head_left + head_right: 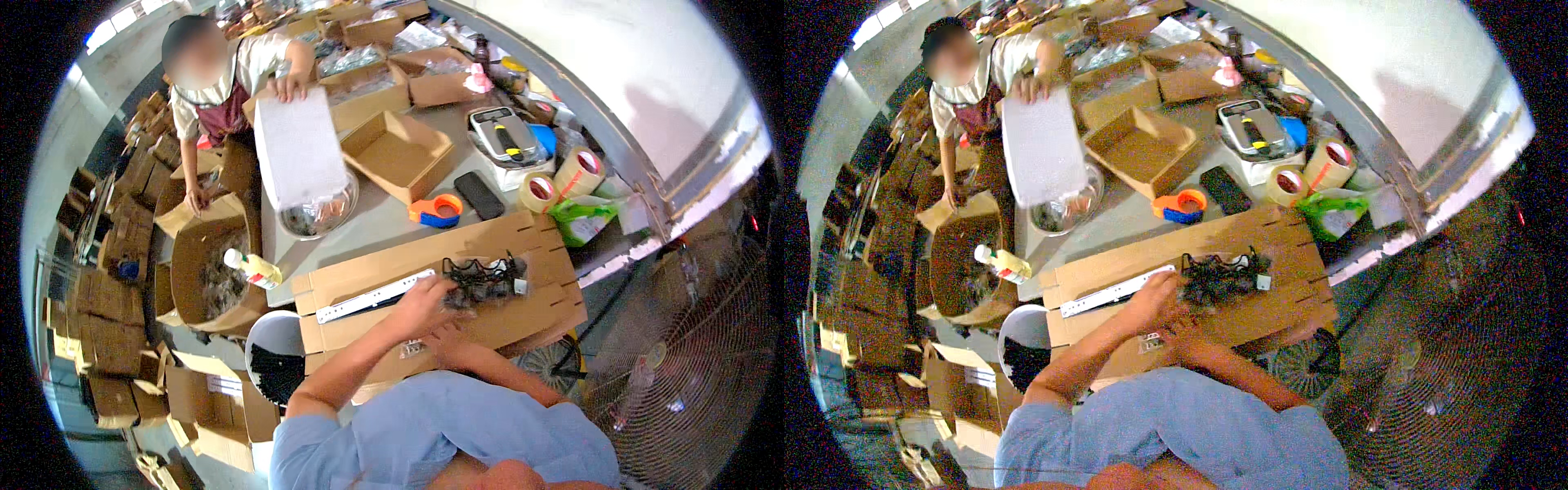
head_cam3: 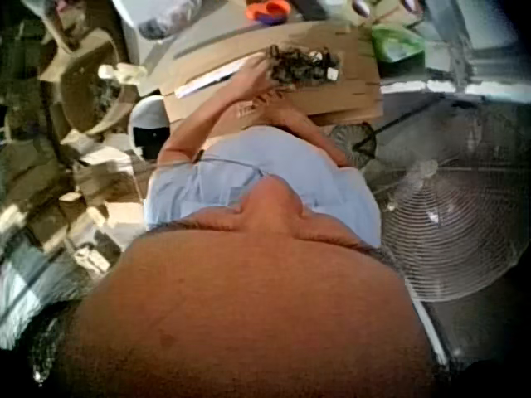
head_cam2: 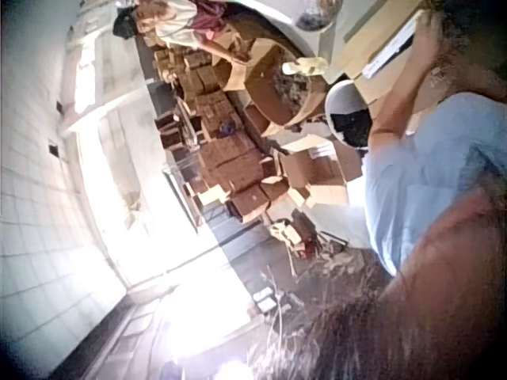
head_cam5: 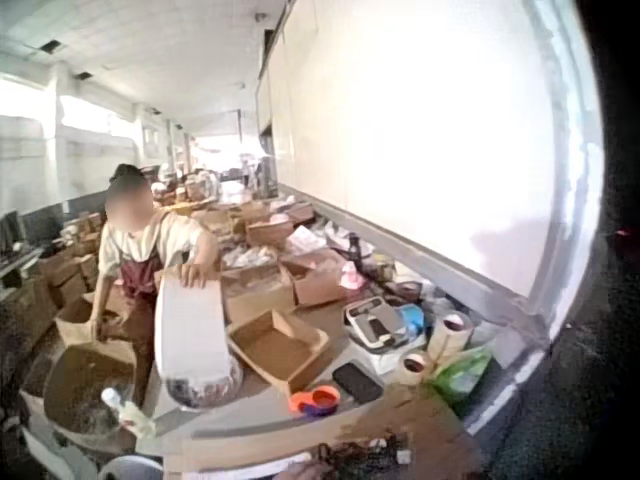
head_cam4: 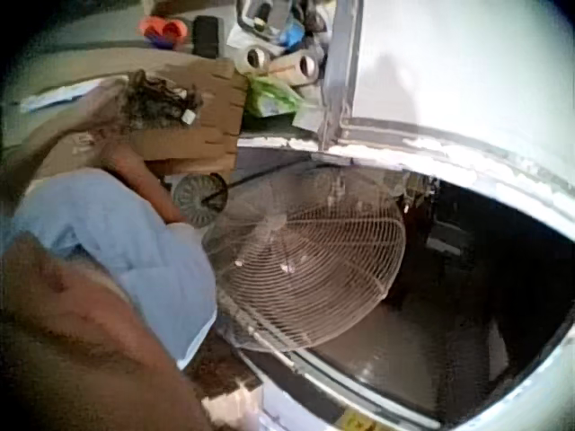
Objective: The person packages metal drawer slides and small hardware components into a cardboard box, using a tape dispenser to seal the package and moving it aside.
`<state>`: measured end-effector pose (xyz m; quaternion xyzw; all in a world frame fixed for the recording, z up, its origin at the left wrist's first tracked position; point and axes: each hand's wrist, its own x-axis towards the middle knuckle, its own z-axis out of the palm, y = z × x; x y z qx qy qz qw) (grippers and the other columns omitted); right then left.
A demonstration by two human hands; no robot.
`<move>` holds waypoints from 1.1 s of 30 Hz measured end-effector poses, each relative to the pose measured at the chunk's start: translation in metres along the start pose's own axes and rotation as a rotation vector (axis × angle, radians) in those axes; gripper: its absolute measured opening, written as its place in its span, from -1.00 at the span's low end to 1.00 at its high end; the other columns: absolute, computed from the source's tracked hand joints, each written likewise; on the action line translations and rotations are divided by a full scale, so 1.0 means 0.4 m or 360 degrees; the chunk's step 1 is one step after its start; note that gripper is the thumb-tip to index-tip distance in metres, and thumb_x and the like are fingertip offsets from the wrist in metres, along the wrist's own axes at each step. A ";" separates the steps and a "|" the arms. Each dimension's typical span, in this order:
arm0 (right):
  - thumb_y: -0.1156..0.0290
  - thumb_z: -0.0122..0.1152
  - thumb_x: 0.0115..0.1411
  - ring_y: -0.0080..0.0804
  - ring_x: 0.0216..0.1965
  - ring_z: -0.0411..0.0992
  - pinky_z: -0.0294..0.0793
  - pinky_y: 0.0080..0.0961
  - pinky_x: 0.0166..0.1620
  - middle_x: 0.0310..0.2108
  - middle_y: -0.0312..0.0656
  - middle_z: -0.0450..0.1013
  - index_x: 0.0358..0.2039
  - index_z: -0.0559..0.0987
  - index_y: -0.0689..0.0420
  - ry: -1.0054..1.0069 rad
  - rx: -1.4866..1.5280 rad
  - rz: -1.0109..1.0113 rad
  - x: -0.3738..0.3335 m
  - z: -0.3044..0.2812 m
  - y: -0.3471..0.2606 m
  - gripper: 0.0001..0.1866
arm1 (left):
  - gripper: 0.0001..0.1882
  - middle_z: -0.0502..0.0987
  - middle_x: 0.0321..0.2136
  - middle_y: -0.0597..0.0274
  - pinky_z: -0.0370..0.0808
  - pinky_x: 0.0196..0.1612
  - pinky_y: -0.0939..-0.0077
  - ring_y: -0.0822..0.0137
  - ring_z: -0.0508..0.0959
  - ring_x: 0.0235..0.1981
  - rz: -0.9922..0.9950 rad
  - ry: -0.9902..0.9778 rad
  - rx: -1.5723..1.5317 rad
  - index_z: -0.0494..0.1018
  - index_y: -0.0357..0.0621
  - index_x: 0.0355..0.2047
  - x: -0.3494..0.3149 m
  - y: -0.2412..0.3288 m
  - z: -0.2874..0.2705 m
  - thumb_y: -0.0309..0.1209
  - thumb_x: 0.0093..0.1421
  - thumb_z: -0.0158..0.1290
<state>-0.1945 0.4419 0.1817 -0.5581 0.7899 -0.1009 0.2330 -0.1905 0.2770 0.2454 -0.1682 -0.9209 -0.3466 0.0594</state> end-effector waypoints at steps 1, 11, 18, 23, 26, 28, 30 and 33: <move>0.15 0.20 -0.02 0.08 0.27 -0.09 -0.08 0.03 0.24 0.25 0.06 0.00 0.26 0.07 0.03 -0.0161 0.0021 0.0024 -0.002 -0.024 -0.005 -0.15 | -0.34 0.29 0.01 -0.07 0.24 0.11 0.18 0.00 0.28 0.07 -0.0054 -0.0119 -0.0011 0.24 -0.15 0.07 -0.071 -0.022 -0.022 -0.24 -0.03 0.18; 0.03 0.29 -0.01 -0.18 -0.10 0.44 0.40 -0.33 -0.01 -0.10 -0.03 0.45 0.08 0.38 0.10 -0.0424 0.0337 -0.0215 0.221 -0.344 0.030 -0.32 | -0.21 0.01 0.23 -0.02 0.19 0.13 -0.16 -0.21 0.06 0.21 -0.0626 -0.0346 0.0030 0.00 0.07 0.23 -0.346 -0.024 0.024 -0.19 0.03 0.11; 0.24 0.17 0.14 -0.21 -0.33 0.46 0.52 -0.38 -0.26 -0.33 -0.13 0.43 -0.21 0.38 0.16 0.0030 0.2722 0.0658 0.774 -0.292 0.142 -0.68 | -0.44 -0.12 0.31 0.14 0.17 -0.07 -0.59 -0.32 -0.09 0.26 -0.0446 -0.0658 0.0509 0.03 0.54 0.23 -0.276 -0.015 0.096 -0.23 0.22 -0.19; 0.32 0.07 0.18 -0.14 -0.23 0.45 0.56 -0.27 -0.18 -0.23 -0.02 0.41 -0.06 0.32 0.23 0.0080 0.2954 0.0729 0.944 -0.209 0.126 -0.63 | -0.36 -0.06 0.28 0.01 0.25 0.02 -0.36 -0.30 0.09 0.20 -0.0433 -0.0507 0.0450 0.03 0.39 0.23 -0.282 -0.041 0.067 -0.13 0.13 -0.05; 0.54 -0.08 0.09 -0.15 -0.12 0.42 0.58 -0.26 -0.22 -0.09 0.00 0.36 -0.10 0.33 0.28 0.0108 0.3126 0.0667 0.979 -0.195 0.159 -0.68 | -0.33 0.45 -0.20 -0.28 0.44 -0.16 0.03 -0.22 0.48 -0.22 -0.0362 -0.0739 -0.0454 0.17 -0.21 0.09 -0.212 -0.055 -0.068 -0.44 -0.12 0.01; 0.54 -0.07 0.08 -0.14 -0.12 0.42 0.58 -0.26 -0.22 -0.09 -0.03 0.36 -0.11 0.34 0.25 0.0135 0.3188 0.0649 0.958 -0.206 0.153 -0.68 | -0.36 0.48 -0.23 -0.20 0.45 -0.17 0.06 -0.15 0.49 -0.21 -0.0519 -0.0701 -0.0403 0.22 -0.17 0.07 -0.205 -0.041 -0.061 -0.44 -0.11 0.03; 0.55 -0.04 0.06 -0.16 -0.16 0.42 0.57 -0.31 -0.26 -0.12 -0.07 0.37 -0.10 0.34 0.22 0.0385 0.2723 0.0746 0.886 -0.215 0.171 -0.67 | -0.43 0.50 -0.27 -0.09 0.49 -0.24 0.13 -0.05 0.53 -0.24 -0.0673 -0.0715 -0.0282 0.29 -0.18 0.02 -0.195 -0.017 -0.098 -0.42 -0.08 0.06; 0.55 0.01 0.03 -0.23 -0.23 0.42 0.56 -0.36 -0.35 -0.18 -0.15 0.38 -0.06 0.33 0.19 0.0253 0.2652 0.0537 0.694 -0.273 0.173 -0.61 | -0.52 0.53 -0.38 -0.09 0.52 -0.37 0.08 -0.06 0.56 -0.36 -0.0641 -0.0456 0.0083 0.29 -0.19 -0.02 -0.217 -0.025 -0.008 -0.44 -0.01 0.01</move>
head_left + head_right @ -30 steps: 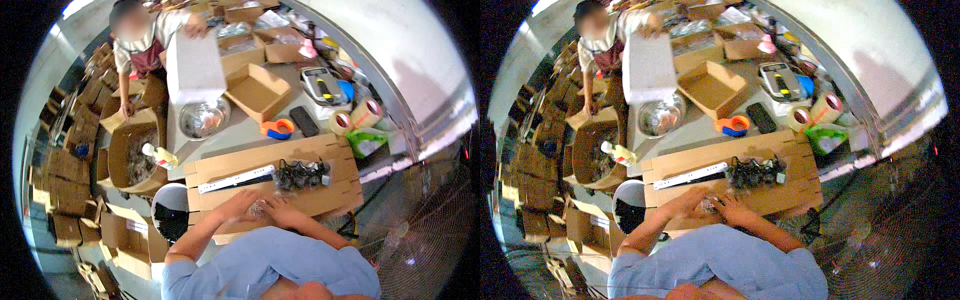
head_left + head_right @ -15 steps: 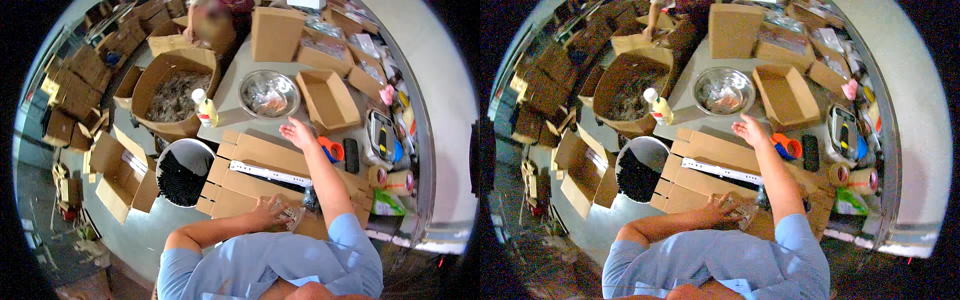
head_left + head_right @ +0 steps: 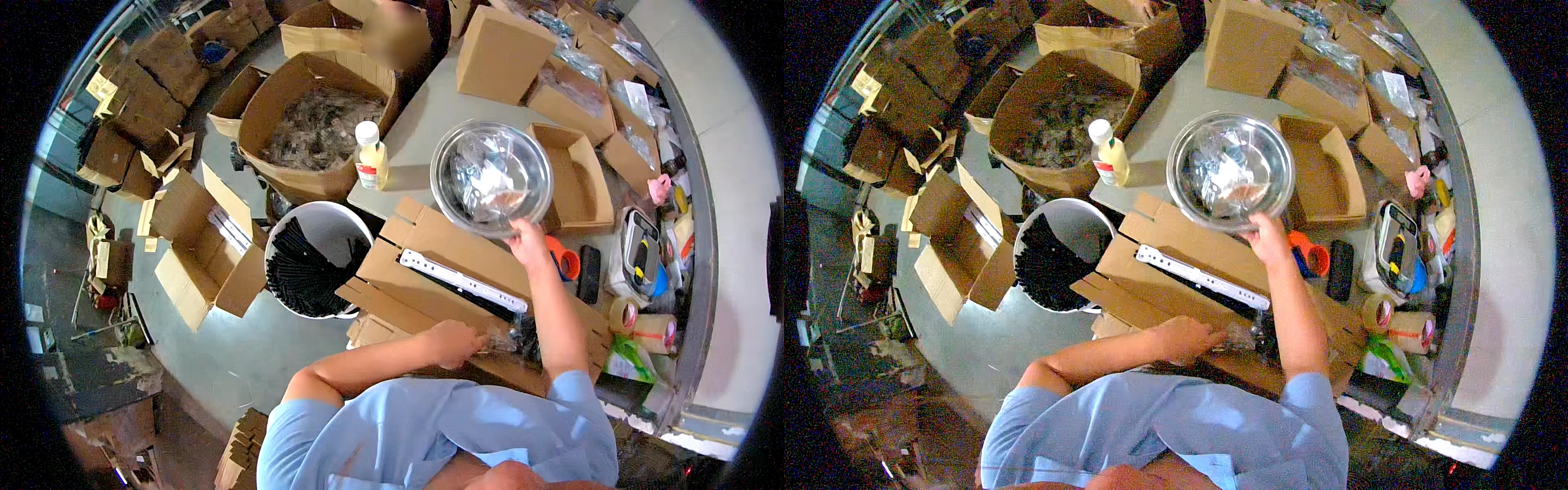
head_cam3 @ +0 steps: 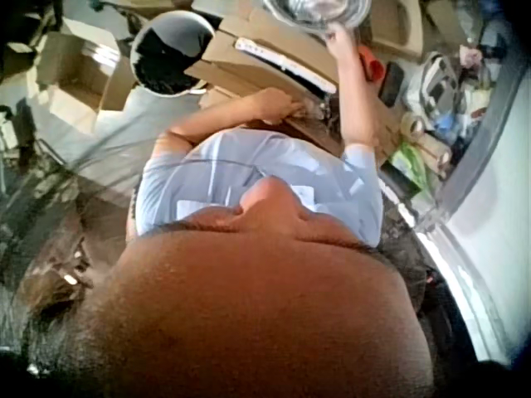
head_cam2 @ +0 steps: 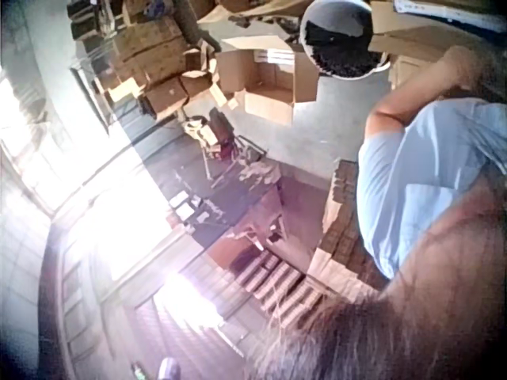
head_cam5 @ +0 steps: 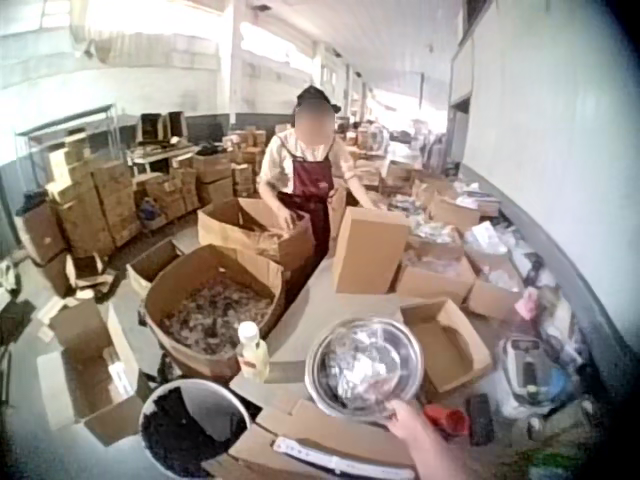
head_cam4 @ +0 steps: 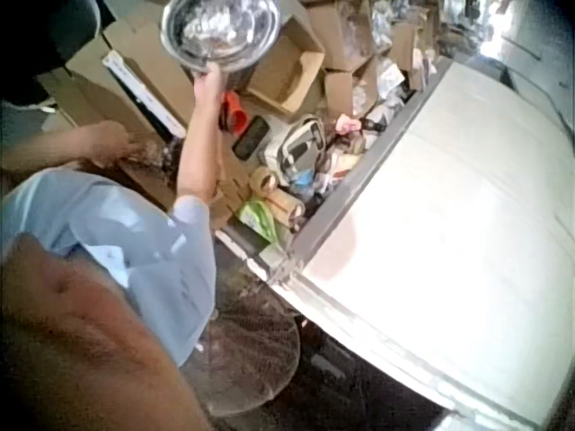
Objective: The person packages metal drawer slides and small hardware components into a cardboard box, using a tape dispenser to seal the package and moving it aside.
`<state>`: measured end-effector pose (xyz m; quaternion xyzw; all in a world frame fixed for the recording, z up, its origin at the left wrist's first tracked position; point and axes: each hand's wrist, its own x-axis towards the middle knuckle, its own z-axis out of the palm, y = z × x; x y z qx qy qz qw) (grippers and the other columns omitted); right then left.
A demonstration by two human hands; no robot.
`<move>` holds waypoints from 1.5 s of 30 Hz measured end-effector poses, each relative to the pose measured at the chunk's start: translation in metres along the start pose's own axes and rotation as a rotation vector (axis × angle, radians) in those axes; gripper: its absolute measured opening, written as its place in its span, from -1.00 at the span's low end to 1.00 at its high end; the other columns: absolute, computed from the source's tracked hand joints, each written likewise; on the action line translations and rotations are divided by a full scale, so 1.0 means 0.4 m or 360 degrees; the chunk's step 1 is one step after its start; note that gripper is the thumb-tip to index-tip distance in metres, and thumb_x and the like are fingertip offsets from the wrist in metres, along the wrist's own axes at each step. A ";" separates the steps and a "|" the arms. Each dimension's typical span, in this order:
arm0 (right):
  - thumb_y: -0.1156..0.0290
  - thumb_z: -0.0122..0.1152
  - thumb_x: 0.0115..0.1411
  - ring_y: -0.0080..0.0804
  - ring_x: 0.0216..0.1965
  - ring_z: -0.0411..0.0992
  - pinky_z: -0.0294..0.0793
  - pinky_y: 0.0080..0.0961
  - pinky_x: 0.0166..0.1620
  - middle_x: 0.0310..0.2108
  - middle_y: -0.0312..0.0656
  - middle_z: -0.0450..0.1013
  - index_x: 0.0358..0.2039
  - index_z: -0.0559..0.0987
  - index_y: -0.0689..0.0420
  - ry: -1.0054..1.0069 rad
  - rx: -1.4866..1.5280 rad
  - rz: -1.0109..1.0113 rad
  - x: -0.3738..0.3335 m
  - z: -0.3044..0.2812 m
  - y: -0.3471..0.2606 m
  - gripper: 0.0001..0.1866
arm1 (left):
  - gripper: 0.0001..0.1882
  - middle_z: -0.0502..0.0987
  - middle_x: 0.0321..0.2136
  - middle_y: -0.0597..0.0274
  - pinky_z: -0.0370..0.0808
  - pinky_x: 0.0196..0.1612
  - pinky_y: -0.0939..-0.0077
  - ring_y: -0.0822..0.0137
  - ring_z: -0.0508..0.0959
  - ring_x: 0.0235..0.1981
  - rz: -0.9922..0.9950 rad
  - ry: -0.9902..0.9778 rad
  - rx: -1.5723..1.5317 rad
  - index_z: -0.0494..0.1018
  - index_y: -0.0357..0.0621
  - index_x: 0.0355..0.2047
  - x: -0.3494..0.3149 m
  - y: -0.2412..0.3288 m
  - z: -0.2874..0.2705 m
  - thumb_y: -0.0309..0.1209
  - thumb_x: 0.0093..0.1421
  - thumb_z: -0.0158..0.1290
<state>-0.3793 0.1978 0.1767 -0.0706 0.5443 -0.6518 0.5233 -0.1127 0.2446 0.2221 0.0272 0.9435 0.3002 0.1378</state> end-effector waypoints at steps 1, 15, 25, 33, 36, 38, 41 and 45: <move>0.54 0.02 0.03 -0.25 -0.24 0.43 0.55 -0.36 -0.37 -0.20 -0.17 0.38 -0.03 0.33 0.19 0.0081 -0.0150 0.0035 -0.049 -0.038 0.000 -0.58 | -0.52 0.53 -0.38 -0.09 0.52 -0.37 0.08 -0.06 0.56 -0.36 0.0014 -0.0001 0.0000 0.29 -0.19 -0.02 -0.003 0.007 0.002 -0.44 -0.01 0.01; 0.43 0.06 0.18 -0.30 -0.33 0.46 0.39 -0.35 -0.22 -0.36 -0.10 0.50 -0.28 0.48 0.33 0.0387 -0.1320 -0.1010 -0.469 -0.050 0.126 -0.80 | -0.60 0.52 -0.53 0.03 0.48 -0.36 0.17 0.01 0.56 -0.41 0.0084 0.0286 0.0188 0.36 -0.20 -0.27 -0.043 0.020 -0.010 -0.18 -0.01 0.11; 0.57 -0.09 0.17 -0.31 0.13 0.23 0.17 -0.52 0.13 0.12 0.04 0.24 0.20 0.11 0.34 0.0224 -0.1847 -0.1448 -0.584 -0.138 0.068 -0.44 | -0.38 0.53 -0.54 -0.01 0.48 -0.36 0.14 -0.03 0.56 -0.42 0.0103 0.0233 0.0223 0.42 -0.13 -0.23 -0.064 0.015 0.002 0.15 -0.09 0.13; 0.48 0.02 0.17 -0.25 0.09 0.27 0.18 -0.43 0.15 0.12 -0.01 0.24 0.17 0.19 0.26 0.0569 -0.1322 -0.1148 -0.505 -0.293 0.003 -0.46 | -0.67 0.50 -0.49 0.01 0.42 -0.35 0.17 -0.01 0.52 -0.43 0.0116 0.0788 -0.0550 0.44 -0.21 -0.37 -0.108 -0.065 -0.007 -0.14 0.14 0.02; 0.42 0.05 0.18 -0.30 -0.06 0.37 0.34 -0.44 0.03 0.02 -0.11 0.31 0.11 0.25 0.26 0.0531 -0.1035 -0.0998 -0.393 -0.191 -0.066 -0.51 | -0.86 0.47 -0.44 0.04 0.41 -0.33 0.20 0.02 0.47 -0.43 0.0218 0.1146 -0.0763 0.44 -0.23 -0.35 -0.096 -0.133 -0.011 -0.40 0.19 -0.01; 0.40 0.08 0.16 -0.26 -0.08 0.38 0.46 -0.40 -0.10 -0.01 -0.11 0.33 0.10 0.24 0.22 0.0389 -0.0349 -0.0731 -0.309 -0.078 -0.092 -0.50 | -0.79 0.46 -0.47 -0.04 0.39 -0.34 0.18 -0.03 0.47 -0.44 -0.0102 0.1284 -0.1060 0.42 -0.25 -0.42 -0.064 -0.158 -0.004 -0.33 0.22 -0.04; 0.41 0.07 0.16 -0.23 -0.13 0.40 0.56 -0.41 -0.30 -0.05 -0.07 0.35 0.05 0.27 0.19 0.0278 -0.0140 -0.0414 -0.156 0.044 -0.100 -0.57 | -0.70 0.44 -0.54 -0.13 0.39 -0.36 0.17 -0.08 0.47 -0.45 -0.0422 0.1059 -0.0789 0.39 -0.27 -0.44 -0.064 -0.195 0.022 -0.25 0.24 -0.07; 0.35 0.09 0.19 -0.19 -0.43 0.50 0.56 -0.49 -0.39 -0.23 -0.02 0.44 -0.05 0.33 0.19 0.0074 0.0162 -0.0056 0.044 0.024 -0.039 -0.65 | -0.69 0.44 -0.59 -0.13 0.37 -0.41 0.17 -0.09 0.47 -0.49 -0.0693 0.1175 -0.1087 0.38 -0.29 -0.45 -0.086 -0.196 0.010 -0.25 0.24 -0.08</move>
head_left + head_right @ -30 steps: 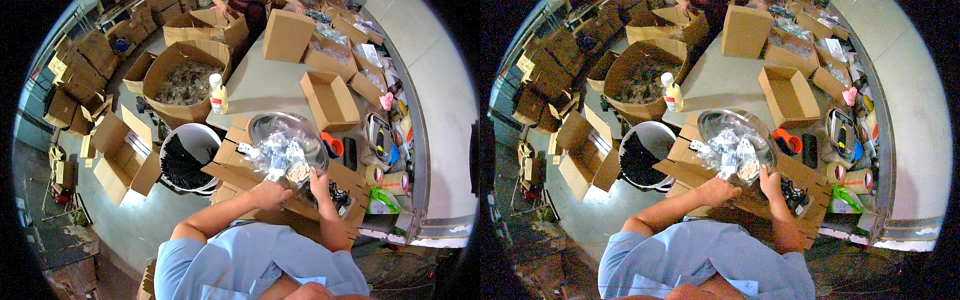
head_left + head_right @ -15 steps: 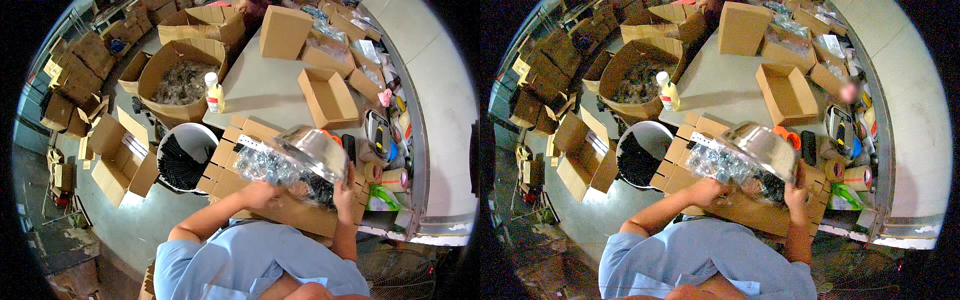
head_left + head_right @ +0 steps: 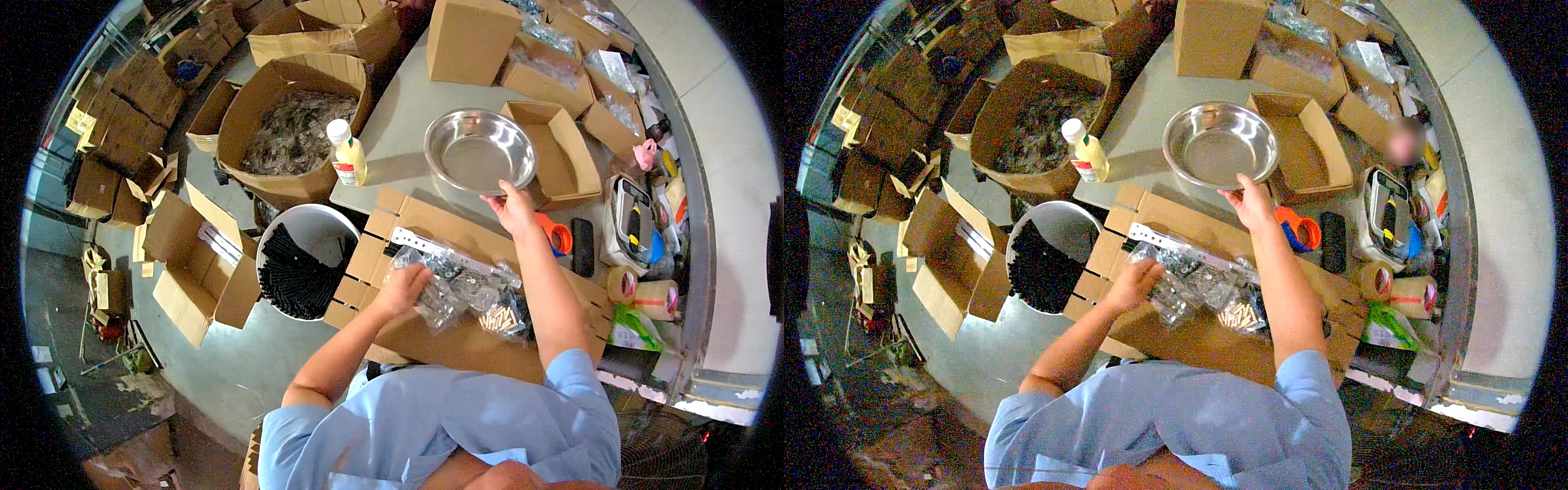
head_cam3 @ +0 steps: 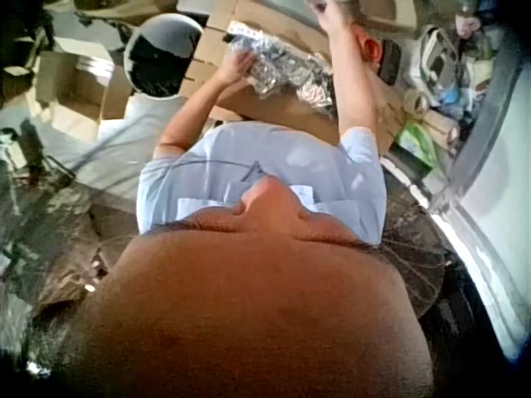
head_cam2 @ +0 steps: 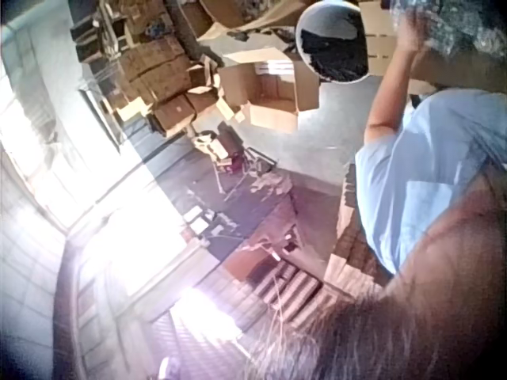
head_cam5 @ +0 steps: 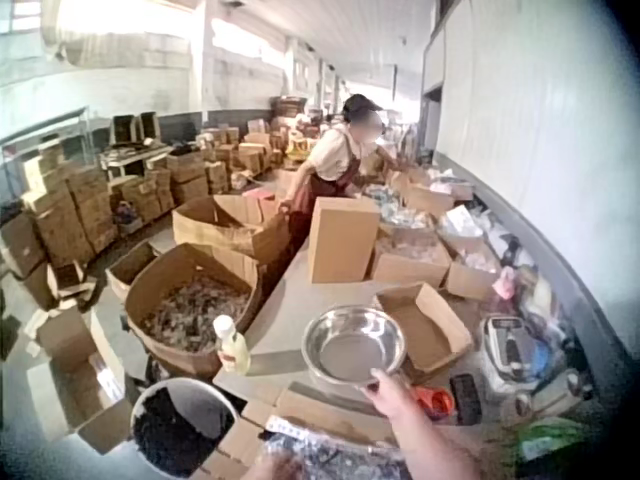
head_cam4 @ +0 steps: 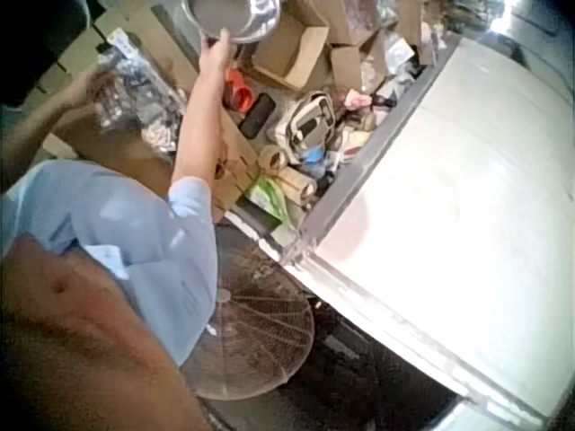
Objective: The person packages metal drawer slides and small hardware components into a cardboard box, using a tape dispenser to seal the package and moving it aside.
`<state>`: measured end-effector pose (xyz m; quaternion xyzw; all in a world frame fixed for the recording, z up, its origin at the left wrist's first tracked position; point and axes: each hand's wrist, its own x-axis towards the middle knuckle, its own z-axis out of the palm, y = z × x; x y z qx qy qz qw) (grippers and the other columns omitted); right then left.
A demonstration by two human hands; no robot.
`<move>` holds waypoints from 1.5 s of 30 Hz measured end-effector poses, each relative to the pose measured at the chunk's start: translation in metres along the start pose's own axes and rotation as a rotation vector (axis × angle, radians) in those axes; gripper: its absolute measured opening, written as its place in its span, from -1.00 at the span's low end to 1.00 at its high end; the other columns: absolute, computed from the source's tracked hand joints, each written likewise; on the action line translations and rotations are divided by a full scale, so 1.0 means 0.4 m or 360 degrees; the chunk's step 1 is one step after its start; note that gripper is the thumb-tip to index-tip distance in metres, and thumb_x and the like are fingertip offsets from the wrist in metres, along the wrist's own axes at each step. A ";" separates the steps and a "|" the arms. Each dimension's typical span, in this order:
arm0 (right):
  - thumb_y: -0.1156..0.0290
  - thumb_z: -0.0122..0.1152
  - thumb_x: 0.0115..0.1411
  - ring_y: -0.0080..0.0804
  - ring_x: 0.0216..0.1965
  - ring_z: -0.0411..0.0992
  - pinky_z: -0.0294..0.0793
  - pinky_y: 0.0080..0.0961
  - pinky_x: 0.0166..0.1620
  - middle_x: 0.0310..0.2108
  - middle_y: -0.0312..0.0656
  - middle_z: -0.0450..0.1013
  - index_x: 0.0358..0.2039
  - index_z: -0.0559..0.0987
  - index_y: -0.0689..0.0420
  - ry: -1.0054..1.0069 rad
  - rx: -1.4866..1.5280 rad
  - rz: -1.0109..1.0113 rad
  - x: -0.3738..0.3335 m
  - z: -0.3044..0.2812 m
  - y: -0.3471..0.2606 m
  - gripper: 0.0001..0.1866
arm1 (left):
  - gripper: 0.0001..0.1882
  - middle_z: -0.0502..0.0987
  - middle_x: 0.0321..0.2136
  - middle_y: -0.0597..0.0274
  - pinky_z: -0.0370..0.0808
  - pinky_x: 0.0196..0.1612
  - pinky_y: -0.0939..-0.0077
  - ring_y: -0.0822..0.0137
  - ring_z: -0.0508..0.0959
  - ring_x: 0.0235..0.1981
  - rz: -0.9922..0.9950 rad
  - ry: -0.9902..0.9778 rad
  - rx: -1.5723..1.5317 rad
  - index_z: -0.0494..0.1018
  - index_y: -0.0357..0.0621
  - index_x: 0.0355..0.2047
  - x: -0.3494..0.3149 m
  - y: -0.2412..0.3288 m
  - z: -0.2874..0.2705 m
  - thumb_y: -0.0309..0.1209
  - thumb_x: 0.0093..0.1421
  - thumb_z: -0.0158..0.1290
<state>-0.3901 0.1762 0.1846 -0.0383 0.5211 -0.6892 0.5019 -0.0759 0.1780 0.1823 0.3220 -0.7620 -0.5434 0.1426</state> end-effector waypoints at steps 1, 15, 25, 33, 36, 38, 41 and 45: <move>0.35 0.09 0.19 -0.19 -0.43 0.50 0.56 -0.49 -0.39 -0.23 -0.02 0.44 -0.05 0.33 0.19 0.0007 0.0005 0.0005 0.015 -0.009 0.014 -0.65 | -0.69 0.44 -0.59 -0.13 0.37 -0.41 0.17 -0.09 0.47 -0.49 -0.0006 -0.0008 0.0001 0.38 -0.29 -0.45 0.008 -0.013 -0.009 -0.25 0.24 -0.08; 0.33 0.27 -0.03 -0.14 -0.11 0.37 0.35 -0.34 -0.03 -0.19 -0.08 0.42 -0.23 0.57 0.14 -0.0058 -0.2654 -0.1165 -0.313 -0.194 0.027 -0.68 | -0.17 -0.11 0.29 -0.03 -0.11 0.22 -0.23 -0.26 -0.16 0.28 0.0718 -0.0416 0.1193 0.16 0.10 0.20 -0.095 0.020 -0.020 0.17 -0.02 0.07; 0.49 0.19 -0.02 -0.13 -0.22 0.38 0.36 -0.34 -0.10 -0.34 -0.09 0.39 -0.54 0.49 0.23 -0.0235 -0.2373 -0.1222 -0.354 -0.162 0.025 -0.91 | 0.32 -0.27 0.32 -0.01 0.03 0.15 -0.33 -0.26 -0.16 0.28 0.0626 -0.0868 0.1606 -0.11 0.22 0.29 -0.121 0.069 -0.062 0.25 -0.49 0.29; -0.10 0.04 0.13 -0.05 0.06 0.29 0.24 -0.22 0.12 0.01 0.08 0.34 -0.05 0.41 0.31 0.0318 -0.2752 -0.0851 -0.316 -0.297 -0.002 -0.33 | 0.27 -0.32 0.33 0.06 -0.01 0.15 -0.39 -0.27 -0.25 0.29 0.0840 -0.0953 0.1688 -0.10 0.32 0.28 -0.125 0.079 -0.061 0.10 -0.45 0.37; -0.16 -0.02 0.13 -0.02 0.03 0.32 0.26 -0.20 0.10 -0.04 0.11 0.37 -0.08 0.43 0.33 0.0292 -0.2708 -0.0602 -0.338 -0.295 -0.002 -0.29 | 0.31 -0.30 0.33 0.11 -0.12 0.18 -0.39 -0.23 -0.28 0.30 0.0789 -0.0777 0.1436 -0.13 0.32 0.30 -0.070 0.088 -0.089 0.00 -0.48 0.39; -0.16 -0.03 0.14 0.00 0.02 0.32 0.26 -0.19 0.10 -0.04 0.12 0.37 -0.08 0.43 0.34 0.0281 -0.2769 -0.0536 -0.407 -0.242 -0.042 -0.29 | 0.33 -0.30 0.33 0.09 -0.16 0.18 -0.40 -0.23 -0.29 0.30 0.0750 -0.0727 0.1503 -0.14 0.27 0.30 -0.032 0.119 -0.103 0.05 -0.49 0.37; -0.28 0.07 0.00 0.01 0.08 0.26 0.19 -0.10 0.13 0.05 0.13 0.29 0.03 0.34 0.34 0.0188 -0.2901 -0.0345 -0.562 -0.162 -0.103 -0.10 | 0.44 -0.29 0.32 0.02 -0.30 0.16 -0.43 -0.25 -0.34 0.30 0.0687 -0.0543 0.1604 -0.22 0.03 0.32 0.030 0.164 -0.122 0.22 -0.53 0.32; -0.33 0.35 -0.39 0.02 0.18 0.12 0.01 -0.08 0.22 0.13 0.12 0.18 0.15 0.17 0.32 0.0034 -0.3463 -0.0556 -0.732 -0.164 -0.031 0.23 | 0.39 -0.02 0.27 -0.02 -0.16 0.20 -0.33 -0.12 -0.14 0.30 0.0783 -0.0401 0.1639 -0.10 0.03 0.30 0.091 0.160 -0.126 0.23 -0.54 0.31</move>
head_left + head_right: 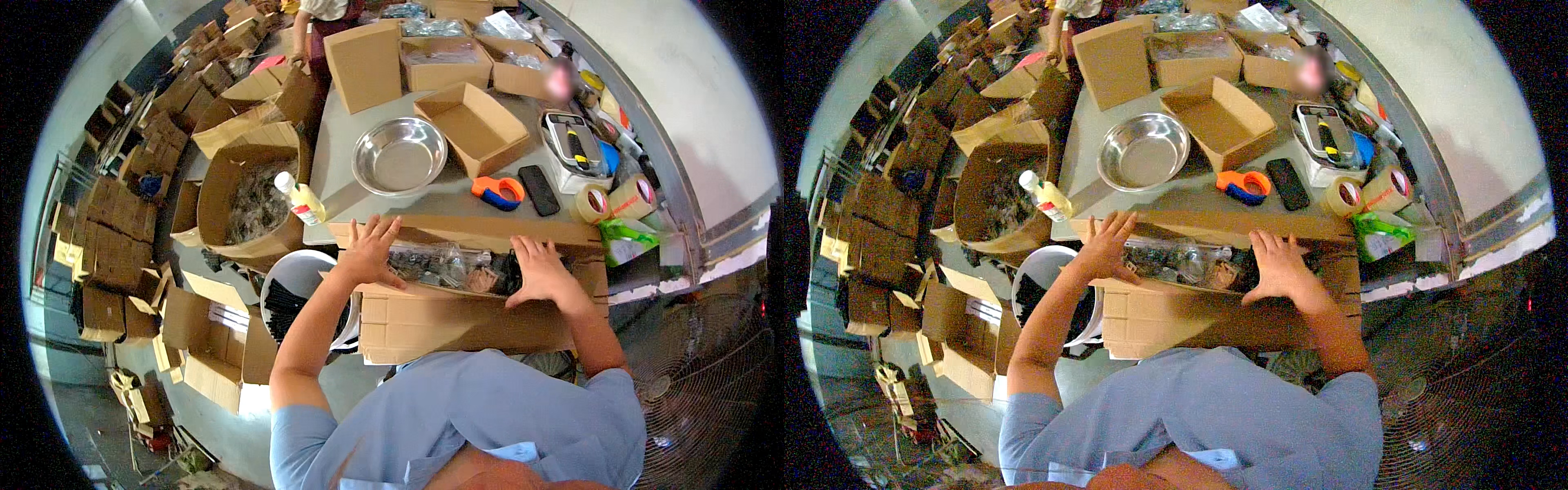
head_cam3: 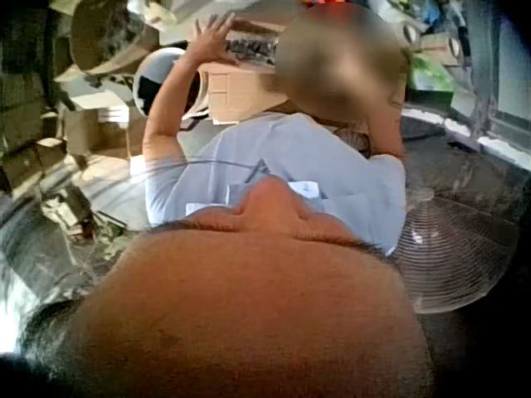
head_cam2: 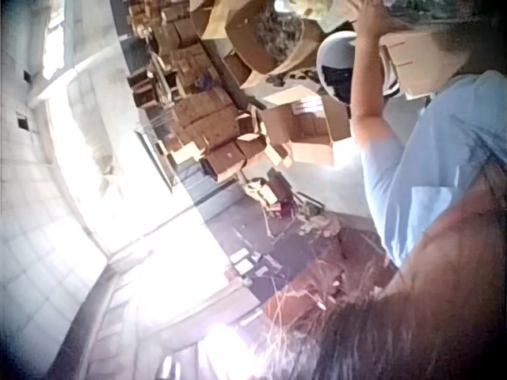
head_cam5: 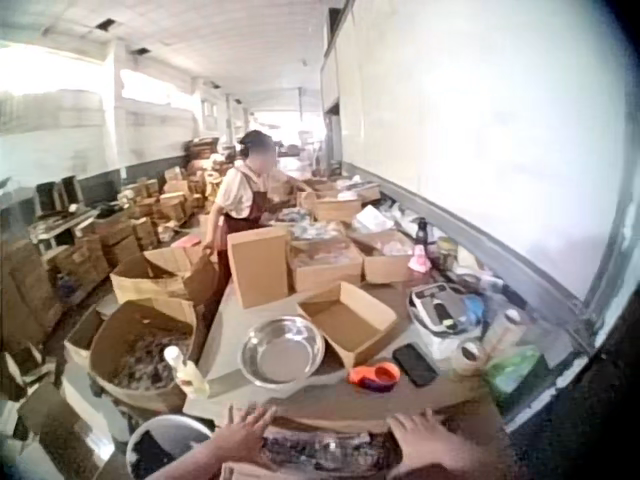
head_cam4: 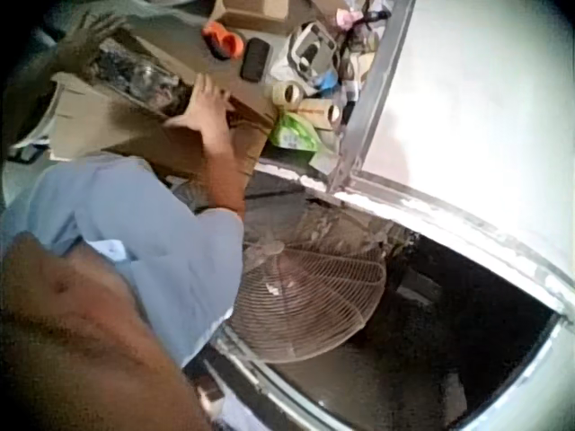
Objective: The person packages metal drawer slides and small hardware components into a cardboard box, using a tape dispenser to seal the package and moving it aside.
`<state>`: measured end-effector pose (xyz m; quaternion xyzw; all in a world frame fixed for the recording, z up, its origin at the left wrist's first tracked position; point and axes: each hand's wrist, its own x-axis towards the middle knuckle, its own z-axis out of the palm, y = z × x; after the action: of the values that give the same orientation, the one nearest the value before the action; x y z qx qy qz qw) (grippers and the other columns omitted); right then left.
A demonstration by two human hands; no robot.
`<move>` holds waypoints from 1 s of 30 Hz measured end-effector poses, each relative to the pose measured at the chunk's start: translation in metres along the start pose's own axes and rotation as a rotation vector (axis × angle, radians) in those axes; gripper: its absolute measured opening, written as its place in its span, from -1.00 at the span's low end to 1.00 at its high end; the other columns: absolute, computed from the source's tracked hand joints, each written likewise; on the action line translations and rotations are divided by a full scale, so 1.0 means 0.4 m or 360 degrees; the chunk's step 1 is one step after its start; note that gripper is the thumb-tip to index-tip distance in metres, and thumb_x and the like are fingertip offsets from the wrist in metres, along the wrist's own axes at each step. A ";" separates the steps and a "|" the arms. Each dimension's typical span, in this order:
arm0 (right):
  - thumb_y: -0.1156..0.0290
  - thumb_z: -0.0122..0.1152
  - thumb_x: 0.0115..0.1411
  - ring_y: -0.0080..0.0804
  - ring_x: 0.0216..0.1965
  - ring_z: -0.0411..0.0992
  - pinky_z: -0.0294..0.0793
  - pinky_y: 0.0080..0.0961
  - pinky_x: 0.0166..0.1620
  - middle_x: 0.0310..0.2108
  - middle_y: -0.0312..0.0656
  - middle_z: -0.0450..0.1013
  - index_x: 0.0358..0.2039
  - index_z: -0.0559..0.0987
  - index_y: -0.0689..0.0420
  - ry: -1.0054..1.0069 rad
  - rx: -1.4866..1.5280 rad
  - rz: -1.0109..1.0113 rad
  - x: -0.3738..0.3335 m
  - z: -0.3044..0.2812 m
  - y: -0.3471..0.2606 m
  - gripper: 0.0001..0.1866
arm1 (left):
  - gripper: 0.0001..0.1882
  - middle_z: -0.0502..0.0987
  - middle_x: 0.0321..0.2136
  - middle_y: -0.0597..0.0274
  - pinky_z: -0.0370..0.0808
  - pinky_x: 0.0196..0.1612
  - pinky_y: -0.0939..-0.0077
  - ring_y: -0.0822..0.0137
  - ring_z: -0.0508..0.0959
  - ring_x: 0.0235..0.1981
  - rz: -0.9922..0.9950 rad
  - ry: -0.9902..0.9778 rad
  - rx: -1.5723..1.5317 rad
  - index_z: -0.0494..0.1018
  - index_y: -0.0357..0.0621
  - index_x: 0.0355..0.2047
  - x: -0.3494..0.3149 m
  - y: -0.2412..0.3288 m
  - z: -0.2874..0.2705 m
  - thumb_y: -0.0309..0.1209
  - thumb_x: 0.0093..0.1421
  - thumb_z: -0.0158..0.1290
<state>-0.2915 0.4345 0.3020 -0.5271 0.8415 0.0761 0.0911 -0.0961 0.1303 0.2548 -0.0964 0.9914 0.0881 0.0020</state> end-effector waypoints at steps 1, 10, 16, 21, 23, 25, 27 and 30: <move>-0.27 0.34 -0.31 0.00 0.17 0.13 0.01 -0.04 0.21 0.10 0.10 0.21 0.13 0.21 0.30 0.0082 0.0062 -0.0003 -0.015 0.006 -0.009 0.13 | 0.25 0.14 0.18 0.00 -0.07 0.21 -0.22 -0.07 0.03 0.24 0.0097 0.0012 -0.0063 0.04 0.01 0.24 0.004 -0.013 0.004 0.18 -0.48 0.31; -0.26 0.18 -0.10 -0.01 0.06 0.27 0.29 -0.18 0.07 0.05 -0.01 0.30 -0.14 0.51 0.15 0.0147 0.0808 -0.0071 0.021 0.170 0.076 -0.26 | -0.40 0.46 -0.16 0.08 0.34 -0.04 0.12 -0.04 0.41 -0.11 0.0372 -0.0069 -0.0358 0.45 -0.11 -0.25 0.077 -0.047 0.081 0.04 -0.19 0.26; -0.35 0.03 -0.05 0.04 0.05 0.25 0.15 -0.02 0.13 0.04 0.00 0.26 -0.07 0.43 0.13 0.0085 0.0410 0.0183 0.055 0.193 0.041 -0.20 | -0.35 0.37 -0.08 0.04 0.25 0.01 0.10 -0.01 0.32 -0.05 0.0275 0.0002 -0.0060 0.42 -0.14 -0.24 0.074 0.010 0.119 0.18 -0.12 0.12; -0.33 -0.03 0.01 0.03 0.08 0.20 0.00 0.00 0.19 0.05 -0.04 0.29 -0.11 0.47 0.14 0.0630 0.0354 0.0185 -0.017 0.297 0.002 -0.24 | -0.15 0.24 0.09 -0.01 0.16 0.10 0.03 0.01 0.23 0.10 0.0545 0.0151 0.0284 0.31 -0.13 -0.07 -0.039 0.070 0.108 0.23 -0.23 0.16; -0.32 -0.03 0.01 0.02 0.09 0.19 0.01 -0.02 0.19 0.08 -0.04 0.27 -0.11 0.47 0.14 0.0588 0.0370 0.0165 -0.011 0.277 -0.001 -0.25 | -0.06 0.19 0.13 -0.03 0.14 0.13 0.03 0.00 0.20 0.14 0.0557 -0.0072 0.0426 0.22 -0.03 0.09 -0.050 0.100 0.060 0.18 -0.26 0.22; -0.27 0.14 -0.09 0.03 0.12 0.17 0.06 -0.02 0.19 0.15 -0.04 0.18 0.03 0.38 0.10 0.0463 0.0313 0.0061 -0.007 0.264 0.024 -0.18 | -0.02 0.19 0.12 -0.02 0.13 0.13 0.02 0.00 0.20 0.13 0.0504 -0.0165 0.0250 0.16 0.04 0.15 -0.017 0.087 0.063 0.14 -0.27 0.24; -0.23 0.25 -0.19 0.04 0.13 0.17 0.08 0.00 0.19 0.16 -0.04 0.16 0.10 0.29 0.07 0.0298 0.0272 -0.0027 -0.041 0.179 0.041 -0.09 | 0.15 0.12 0.14 -0.11 0.12 0.16 -0.08 -0.15 0.16 0.15 0.0436 -0.0462 0.0055 -0.02 0.06 0.27 0.020 0.091 0.042 0.08 -0.31 0.30; -0.14 0.44 -0.39 0.07 0.16 0.13 0.11 0.03 0.18 0.18 -0.02 0.13 0.20 0.14 0.01 -0.0026 0.0222 0.0042 -0.106 0.117 0.101 0.14 | 0.14 0.14 0.13 -0.10 0.08 0.19 -0.09 -0.14 0.15 0.16 0.0350 -0.0609 0.0139 -0.04 0.13 0.28 0.039 0.132 -0.002 0.06 -0.30 0.30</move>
<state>-0.3063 0.4994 0.2678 -0.5076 0.8509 0.0228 0.1333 -0.1217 0.1783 0.2645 0.0310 0.9804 0.0614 0.1846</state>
